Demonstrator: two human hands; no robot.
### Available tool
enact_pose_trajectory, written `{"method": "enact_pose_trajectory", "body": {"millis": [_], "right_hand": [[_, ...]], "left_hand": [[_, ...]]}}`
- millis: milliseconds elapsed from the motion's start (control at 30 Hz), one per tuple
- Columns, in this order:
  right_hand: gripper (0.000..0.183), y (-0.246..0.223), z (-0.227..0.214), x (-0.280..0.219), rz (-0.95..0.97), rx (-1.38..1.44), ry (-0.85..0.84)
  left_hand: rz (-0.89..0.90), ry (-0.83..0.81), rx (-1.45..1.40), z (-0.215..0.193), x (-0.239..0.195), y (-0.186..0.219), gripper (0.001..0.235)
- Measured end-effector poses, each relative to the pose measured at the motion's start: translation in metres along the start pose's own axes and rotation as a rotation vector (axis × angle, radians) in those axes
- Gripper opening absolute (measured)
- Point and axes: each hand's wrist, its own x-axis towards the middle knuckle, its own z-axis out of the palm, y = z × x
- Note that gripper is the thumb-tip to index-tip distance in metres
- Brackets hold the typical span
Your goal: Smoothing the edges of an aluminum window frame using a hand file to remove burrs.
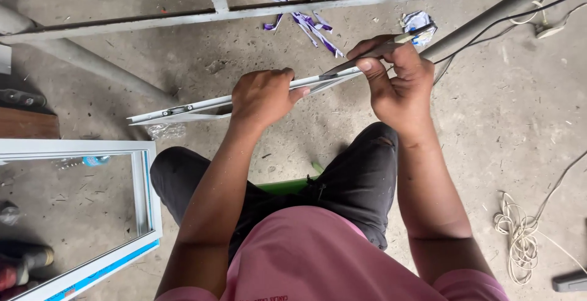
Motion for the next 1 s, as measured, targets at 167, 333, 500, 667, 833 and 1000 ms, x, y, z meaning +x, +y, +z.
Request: {"method": "enact_pose_trajectory", "body": {"millis": [167,333,500,667,833,1000], "right_hand": [[0.007,-0.008,0.001,-0.001,-0.024,-0.004,0.011],[0.007,-0.003,0.008,0.001,-0.034,-0.009,-0.006],[0.002,-0.011,0.006,-0.002,0.008,-0.035,-0.027],[0.003,-0.015,0.002,-0.005,0.053,-0.06,-0.048],[0.006,-0.009,0.012,-0.014,0.097,-0.016,-0.065],[0.002,0.005,0.011,-0.015,0.064,0.022,-0.095]], "left_hand": [[0.013,0.014,0.004,0.001,-0.002,-0.001,0.042],[0.022,0.023,0.005,-0.001,-0.005,0.003,0.044],[0.019,0.02,0.016,0.001,-0.005,0.001,0.042],[0.016,0.015,0.007,-0.002,-0.006,0.004,0.042],[0.006,0.008,-0.007,-0.002,-0.007,0.005,0.041],[0.014,0.01,-0.036,0.005,-0.003,0.002,0.043]]}}
